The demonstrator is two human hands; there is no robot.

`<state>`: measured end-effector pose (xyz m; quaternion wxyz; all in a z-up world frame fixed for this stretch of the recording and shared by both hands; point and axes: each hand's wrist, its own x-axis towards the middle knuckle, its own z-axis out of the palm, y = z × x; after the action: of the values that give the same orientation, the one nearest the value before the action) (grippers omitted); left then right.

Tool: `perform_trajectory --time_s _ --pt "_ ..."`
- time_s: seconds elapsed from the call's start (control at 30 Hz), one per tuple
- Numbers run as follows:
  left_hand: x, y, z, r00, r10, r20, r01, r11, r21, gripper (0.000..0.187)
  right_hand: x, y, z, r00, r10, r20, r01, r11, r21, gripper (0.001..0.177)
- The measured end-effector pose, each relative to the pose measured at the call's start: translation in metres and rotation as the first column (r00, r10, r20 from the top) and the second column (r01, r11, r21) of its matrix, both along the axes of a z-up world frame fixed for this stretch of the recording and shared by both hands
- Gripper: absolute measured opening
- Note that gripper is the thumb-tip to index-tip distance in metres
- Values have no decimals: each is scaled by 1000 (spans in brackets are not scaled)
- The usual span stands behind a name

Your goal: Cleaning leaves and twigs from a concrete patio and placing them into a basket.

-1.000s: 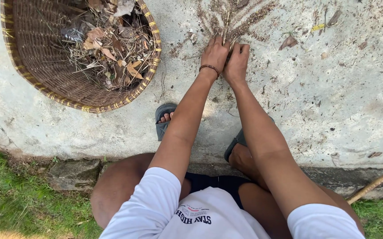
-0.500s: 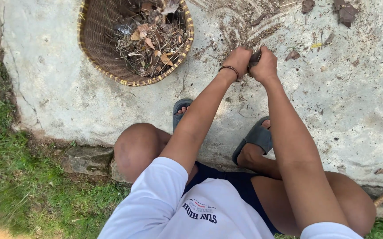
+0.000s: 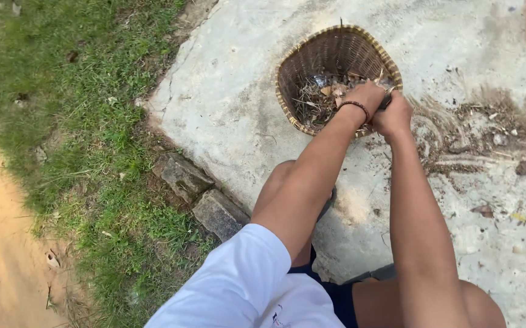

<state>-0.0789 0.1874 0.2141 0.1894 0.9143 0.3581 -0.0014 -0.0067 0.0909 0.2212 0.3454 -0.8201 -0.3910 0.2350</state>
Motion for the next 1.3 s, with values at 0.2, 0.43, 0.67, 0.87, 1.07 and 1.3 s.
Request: perform_trajectory --time_s 0.2,0.43,0.67,0.87,1.07,1.3 --pt "-35 23 -7 970 187 -156 -206 971 -120 24 -5 41 -63 815 107 -570 -60 993 100 35" --pt "-32 32 -35 967 200 -160 -232 948 -216 35 -18 42 -82 415 12 -910 290 946 144 29" --pt "-34 24 -32 971 229 -70 -239 908 -345 50 -11 41 -114 425 -66 -903 407 905 125 31" --pt "-44 33 -37 970 219 -104 -240 929 -281 33 -25 30 -94 430 -64 -900 385 915 119 36" --pt "-51 47 -50 947 268 -176 -309 909 -278 44 -26 32 -109 453 -141 -880 433 898 79 26" --pt "-64 47 -23 918 349 -189 -394 856 -334 38 -35 34 -92 438 -270 -857 618 783 69 17"
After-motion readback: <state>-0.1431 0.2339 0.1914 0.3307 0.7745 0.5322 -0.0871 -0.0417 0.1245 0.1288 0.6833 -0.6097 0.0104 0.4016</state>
